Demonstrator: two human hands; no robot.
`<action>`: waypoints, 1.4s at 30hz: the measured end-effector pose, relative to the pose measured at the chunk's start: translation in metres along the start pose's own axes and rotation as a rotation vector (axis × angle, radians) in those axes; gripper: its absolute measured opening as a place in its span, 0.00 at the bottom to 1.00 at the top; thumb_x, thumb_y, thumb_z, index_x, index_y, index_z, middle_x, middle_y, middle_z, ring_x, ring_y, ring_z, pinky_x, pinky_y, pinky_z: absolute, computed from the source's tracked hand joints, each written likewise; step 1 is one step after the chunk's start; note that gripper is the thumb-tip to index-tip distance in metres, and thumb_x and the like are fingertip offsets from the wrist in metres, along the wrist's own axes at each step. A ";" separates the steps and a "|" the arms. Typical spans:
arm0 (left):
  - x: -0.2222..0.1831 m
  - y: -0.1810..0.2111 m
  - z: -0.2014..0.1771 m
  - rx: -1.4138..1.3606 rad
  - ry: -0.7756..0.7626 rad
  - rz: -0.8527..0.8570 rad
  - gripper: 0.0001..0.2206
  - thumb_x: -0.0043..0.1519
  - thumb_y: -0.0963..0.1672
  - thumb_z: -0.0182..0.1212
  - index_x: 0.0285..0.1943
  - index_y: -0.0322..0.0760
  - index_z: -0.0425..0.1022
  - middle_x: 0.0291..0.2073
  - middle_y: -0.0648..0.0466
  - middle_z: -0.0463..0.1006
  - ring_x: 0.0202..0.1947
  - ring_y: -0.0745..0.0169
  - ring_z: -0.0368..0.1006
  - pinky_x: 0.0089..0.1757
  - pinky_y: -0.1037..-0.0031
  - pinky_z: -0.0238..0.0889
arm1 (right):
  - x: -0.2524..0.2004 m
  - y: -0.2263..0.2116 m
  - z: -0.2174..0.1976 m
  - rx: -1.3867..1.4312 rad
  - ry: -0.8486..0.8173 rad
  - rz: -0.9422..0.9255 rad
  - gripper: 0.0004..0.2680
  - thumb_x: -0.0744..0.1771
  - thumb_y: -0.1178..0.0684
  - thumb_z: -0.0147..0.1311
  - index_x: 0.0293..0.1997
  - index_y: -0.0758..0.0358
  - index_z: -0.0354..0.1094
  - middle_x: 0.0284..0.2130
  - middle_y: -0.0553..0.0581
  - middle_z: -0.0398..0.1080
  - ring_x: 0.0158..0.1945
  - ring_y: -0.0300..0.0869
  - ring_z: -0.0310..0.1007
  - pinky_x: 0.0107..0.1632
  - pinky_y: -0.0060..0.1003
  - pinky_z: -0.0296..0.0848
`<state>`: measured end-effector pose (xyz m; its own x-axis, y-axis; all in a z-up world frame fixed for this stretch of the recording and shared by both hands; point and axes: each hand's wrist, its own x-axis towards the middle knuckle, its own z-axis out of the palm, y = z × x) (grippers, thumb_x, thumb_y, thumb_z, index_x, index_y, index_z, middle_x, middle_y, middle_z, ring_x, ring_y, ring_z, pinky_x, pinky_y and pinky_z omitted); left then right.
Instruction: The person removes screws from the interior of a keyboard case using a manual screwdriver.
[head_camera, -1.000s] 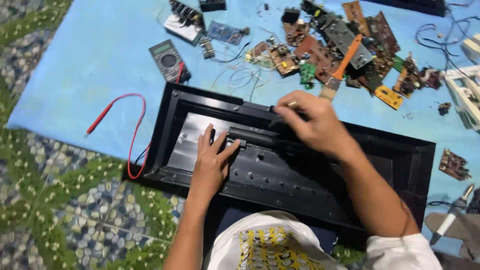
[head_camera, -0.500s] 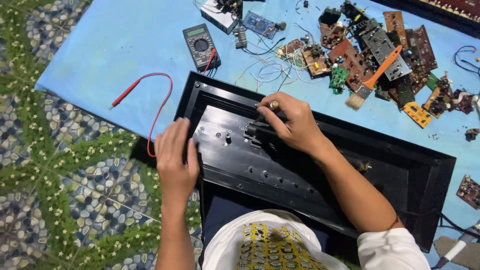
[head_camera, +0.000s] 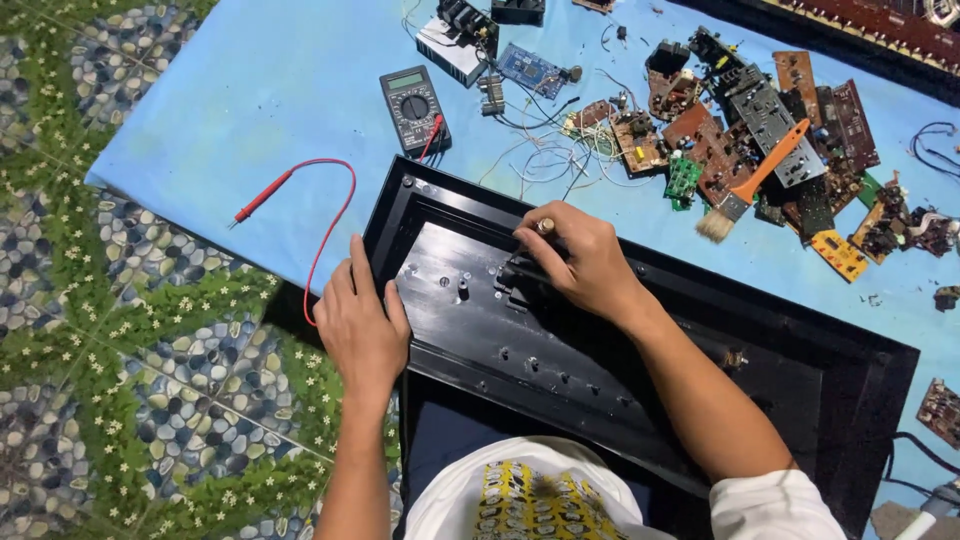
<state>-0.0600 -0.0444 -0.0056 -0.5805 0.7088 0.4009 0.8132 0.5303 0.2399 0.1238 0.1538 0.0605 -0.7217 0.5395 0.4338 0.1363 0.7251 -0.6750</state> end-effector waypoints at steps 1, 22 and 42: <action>0.000 -0.001 0.001 0.000 0.000 0.002 0.31 0.63 0.46 0.61 0.77 0.35 0.62 0.50 0.47 0.73 0.45 0.46 0.72 0.43 0.59 0.63 | 0.000 0.001 0.000 0.000 0.001 0.001 0.02 0.70 0.56 0.55 0.41 0.59 0.71 0.27 0.54 0.74 0.32 0.49 0.77 0.38 0.38 0.77; 0.006 0.001 0.011 -0.114 0.148 0.034 0.22 0.65 0.41 0.57 0.71 0.43 0.72 0.58 0.50 0.73 0.56 0.45 0.69 0.49 0.60 0.56 | -0.003 0.004 -0.006 -0.011 0.053 0.004 0.02 0.70 0.56 0.56 0.40 0.59 0.70 0.26 0.54 0.73 0.30 0.49 0.77 0.36 0.38 0.77; 0.008 0.003 -0.003 -0.365 0.036 0.312 0.16 0.59 0.37 0.62 0.54 0.41 0.84 0.39 0.51 0.86 0.48 0.56 0.81 0.69 0.53 0.49 | -0.005 0.004 -0.004 -0.092 0.185 0.033 0.04 0.69 0.56 0.60 0.36 0.61 0.72 0.27 0.53 0.75 0.27 0.46 0.75 0.31 0.34 0.75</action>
<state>-0.0622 -0.0388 0.0009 -0.3095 0.7884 0.5316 0.9140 0.0924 0.3951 0.1303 0.1557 0.0583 -0.5798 0.6271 0.5202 0.2258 0.7372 -0.6369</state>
